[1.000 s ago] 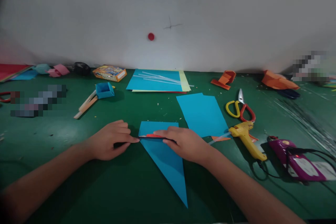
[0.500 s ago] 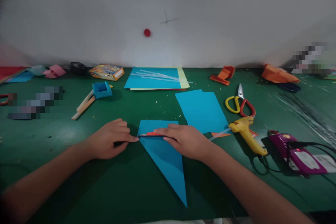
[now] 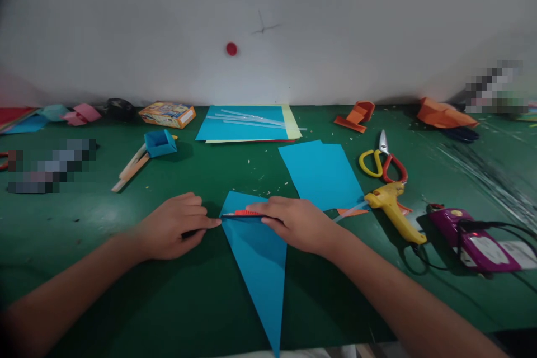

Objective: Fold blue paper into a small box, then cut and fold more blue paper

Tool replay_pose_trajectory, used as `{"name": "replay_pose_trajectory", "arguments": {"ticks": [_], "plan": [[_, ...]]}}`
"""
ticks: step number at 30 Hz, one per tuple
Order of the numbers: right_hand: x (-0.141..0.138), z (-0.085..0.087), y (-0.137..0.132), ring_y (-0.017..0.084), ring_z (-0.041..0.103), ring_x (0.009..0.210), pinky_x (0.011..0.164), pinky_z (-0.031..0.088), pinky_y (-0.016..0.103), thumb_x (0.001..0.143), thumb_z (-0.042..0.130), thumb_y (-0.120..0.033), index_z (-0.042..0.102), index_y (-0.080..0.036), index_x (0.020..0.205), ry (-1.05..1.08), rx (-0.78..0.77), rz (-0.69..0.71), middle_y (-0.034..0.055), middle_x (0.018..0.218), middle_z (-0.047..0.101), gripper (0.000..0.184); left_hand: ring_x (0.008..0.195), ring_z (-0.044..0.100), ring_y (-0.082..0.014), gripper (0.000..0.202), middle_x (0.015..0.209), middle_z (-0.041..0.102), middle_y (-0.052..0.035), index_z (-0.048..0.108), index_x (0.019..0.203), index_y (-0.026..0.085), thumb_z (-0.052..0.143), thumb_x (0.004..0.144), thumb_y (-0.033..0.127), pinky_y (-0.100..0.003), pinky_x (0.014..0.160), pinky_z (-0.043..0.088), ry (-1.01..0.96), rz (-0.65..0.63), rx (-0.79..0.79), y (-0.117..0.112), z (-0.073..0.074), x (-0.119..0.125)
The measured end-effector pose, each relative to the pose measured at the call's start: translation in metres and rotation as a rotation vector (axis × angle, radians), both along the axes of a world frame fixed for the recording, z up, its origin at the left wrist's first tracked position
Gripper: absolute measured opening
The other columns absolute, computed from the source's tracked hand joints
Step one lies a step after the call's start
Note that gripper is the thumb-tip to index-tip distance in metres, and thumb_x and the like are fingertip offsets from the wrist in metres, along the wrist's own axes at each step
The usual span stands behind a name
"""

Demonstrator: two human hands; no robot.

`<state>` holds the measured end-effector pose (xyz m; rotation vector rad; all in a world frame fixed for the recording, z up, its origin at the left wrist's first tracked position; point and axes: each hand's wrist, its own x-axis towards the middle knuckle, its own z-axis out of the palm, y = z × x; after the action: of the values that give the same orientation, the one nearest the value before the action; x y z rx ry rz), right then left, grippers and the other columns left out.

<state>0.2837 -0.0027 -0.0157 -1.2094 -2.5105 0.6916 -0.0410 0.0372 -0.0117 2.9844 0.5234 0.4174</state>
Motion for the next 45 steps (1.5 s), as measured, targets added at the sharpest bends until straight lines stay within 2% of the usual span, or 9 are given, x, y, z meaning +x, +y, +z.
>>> {"name": "replay_pose_trajectory", "arguments": {"ticks": [5,10,18,24,27,34,40,45], "plan": [[-0.001,0.001,-0.003,0.023,0.067,0.106,0.085,0.055,0.035,0.111,0.04,-0.041,0.052,-0.036,0.153,0.009,-0.016,-0.004,0.006,0.127,0.07,0.044,0.073,0.053,-0.0213,0.027,0.08,0.066,-0.0044,0.066,0.123,0.015,0.053,0.099,0.014,-0.037,0.066,0.037,0.017,-0.05,0.11,-0.01,-0.001,0.002],[-0.001,0.002,-0.005,0.023,0.067,0.105,0.087,0.055,0.035,0.111,0.041,-0.037,0.051,-0.036,0.154,0.003,-0.021,-0.003,0.0058,0.127,0.07,0.044,0.076,0.056,-0.0212,0.036,0.087,0.068,-0.006,0.061,0.134,0.014,0.054,0.098,0.015,-0.037,0.07,0.041,0.039,-0.034,0.068,-0.017,-0.001,0.007],[0.0,0.0,-0.003,0.024,0.068,0.105,0.086,0.055,0.036,0.111,0.04,-0.037,0.051,-0.034,0.154,-0.009,-0.004,0.013,0.0062,0.126,0.07,0.044,0.074,0.058,-0.0215,0.034,0.09,0.07,-0.0074,0.061,0.131,0.015,0.05,0.099,0.016,-0.036,0.063,0.043,-0.008,-0.034,0.042,-0.013,-0.004,0.004],[0.001,-0.001,0.0,0.022,0.068,0.098,0.078,0.055,0.032,0.111,0.04,-0.037,0.05,-0.039,0.154,-0.007,0.037,0.024,0.0045,0.119,0.071,0.044,0.069,0.058,-0.0202,0.036,0.081,0.065,-0.005,0.063,0.13,0.018,0.049,0.097,0.017,-0.032,0.056,0.041,0.005,-0.023,-0.022,-0.006,0.001,0.001],[0.003,0.0,0.002,0.021,0.068,0.098,0.077,0.054,0.03,0.111,0.041,-0.038,0.052,-0.039,0.153,-0.003,0.05,0.034,0.0046,0.118,0.071,0.043,0.068,0.057,-0.0208,0.036,0.079,0.066,-0.0048,0.065,0.128,0.017,0.048,0.096,0.014,-0.033,0.057,0.04,0.023,-0.018,-0.012,-0.007,0.003,0.002],[0.008,-0.001,0.004,0.022,0.068,0.105,0.083,0.054,0.032,0.11,0.042,-0.035,0.055,-0.037,0.15,0.007,0.04,0.028,0.0038,0.123,0.071,0.042,0.066,0.054,-0.0225,0.038,0.074,0.065,-0.0051,0.069,0.125,0.012,0.046,0.095,0.012,-0.036,0.055,0.036,0.097,0.005,0.027,-0.014,0.005,0.009],[0.006,-0.002,0.0,0.022,0.069,0.105,0.082,0.055,0.033,0.111,0.042,-0.038,0.051,-0.041,0.152,0.01,0.025,0.012,0.0028,0.124,0.071,0.043,0.068,0.055,-0.0229,0.035,0.077,0.067,-0.0056,0.07,0.122,0.013,0.045,0.097,0.011,-0.037,0.057,0.037,0.105,0.017,0.04,-0.014,0.006,0.01],[0.007,-0.003,-0.002,0.023,0.068,0.108,0.086,0.055,0.035,0.11,0.042,-0.037,0.05,-0.038,0.154,0.019,0.009,0.009,0.0036,0.128,0.071,0.044,0.066,0.055,-0.0215,0.036,0.075,0.066,-0.0044,0.068,0.124,0.016,0.045,0.097,0.01,-0.034,0.057,0.036,0.076,0.037,0.006,-0.014,0.004,0.008]]}}
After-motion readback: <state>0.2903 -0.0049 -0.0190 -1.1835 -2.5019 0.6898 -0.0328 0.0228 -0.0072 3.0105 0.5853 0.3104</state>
